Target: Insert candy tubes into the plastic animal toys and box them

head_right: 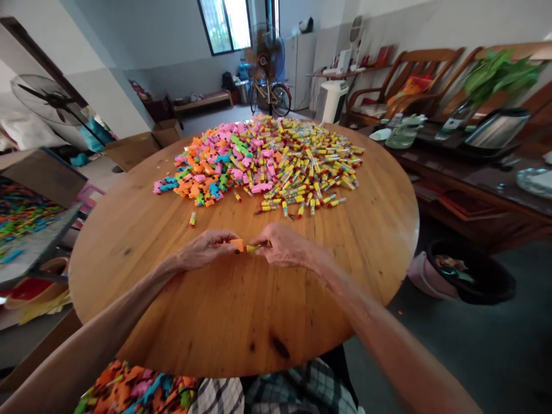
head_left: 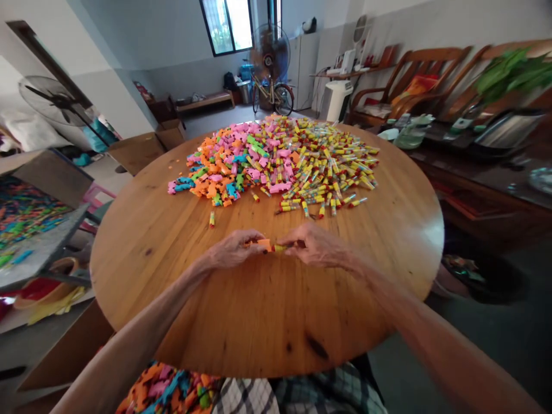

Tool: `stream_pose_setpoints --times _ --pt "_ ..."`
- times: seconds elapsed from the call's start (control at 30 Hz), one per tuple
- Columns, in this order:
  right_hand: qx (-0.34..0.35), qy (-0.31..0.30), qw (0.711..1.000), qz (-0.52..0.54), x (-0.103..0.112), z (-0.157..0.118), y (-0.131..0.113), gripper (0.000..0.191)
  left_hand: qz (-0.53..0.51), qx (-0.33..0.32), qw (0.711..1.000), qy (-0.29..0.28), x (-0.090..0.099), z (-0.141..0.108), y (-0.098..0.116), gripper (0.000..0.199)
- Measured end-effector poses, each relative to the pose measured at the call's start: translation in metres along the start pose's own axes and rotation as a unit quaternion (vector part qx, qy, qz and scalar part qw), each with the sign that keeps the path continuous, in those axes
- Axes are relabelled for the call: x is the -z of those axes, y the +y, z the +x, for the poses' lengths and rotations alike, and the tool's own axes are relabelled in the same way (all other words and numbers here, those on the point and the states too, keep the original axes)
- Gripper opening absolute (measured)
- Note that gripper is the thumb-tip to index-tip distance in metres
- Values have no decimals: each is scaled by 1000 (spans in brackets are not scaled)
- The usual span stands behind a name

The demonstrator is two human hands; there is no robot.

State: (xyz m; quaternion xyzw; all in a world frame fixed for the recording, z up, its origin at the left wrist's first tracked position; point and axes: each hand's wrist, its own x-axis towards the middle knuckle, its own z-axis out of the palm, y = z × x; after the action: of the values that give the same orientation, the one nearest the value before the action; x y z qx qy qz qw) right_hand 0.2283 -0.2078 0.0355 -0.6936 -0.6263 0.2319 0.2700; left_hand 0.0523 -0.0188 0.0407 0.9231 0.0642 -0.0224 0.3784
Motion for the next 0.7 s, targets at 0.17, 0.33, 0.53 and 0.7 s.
stream_pose_setpoints --times 0.17,0.33,0.53,0.7 --pt "-1 0 994 105 -6 -14 8 29 5 0 1000 19 -8 -9 12 33" --pt "-15 -8 990 142 -8 -21 3 32 82 -45 993 69 -17 -18 14 28" --pt "-28 -45 976 212 -18 -26 -10 31 244 -149 954 94 -28 -30 19 22" --pt "-15 -52 968 244 -31 -31 -21 48 332 -164 925 84 -37 -37 34 20"
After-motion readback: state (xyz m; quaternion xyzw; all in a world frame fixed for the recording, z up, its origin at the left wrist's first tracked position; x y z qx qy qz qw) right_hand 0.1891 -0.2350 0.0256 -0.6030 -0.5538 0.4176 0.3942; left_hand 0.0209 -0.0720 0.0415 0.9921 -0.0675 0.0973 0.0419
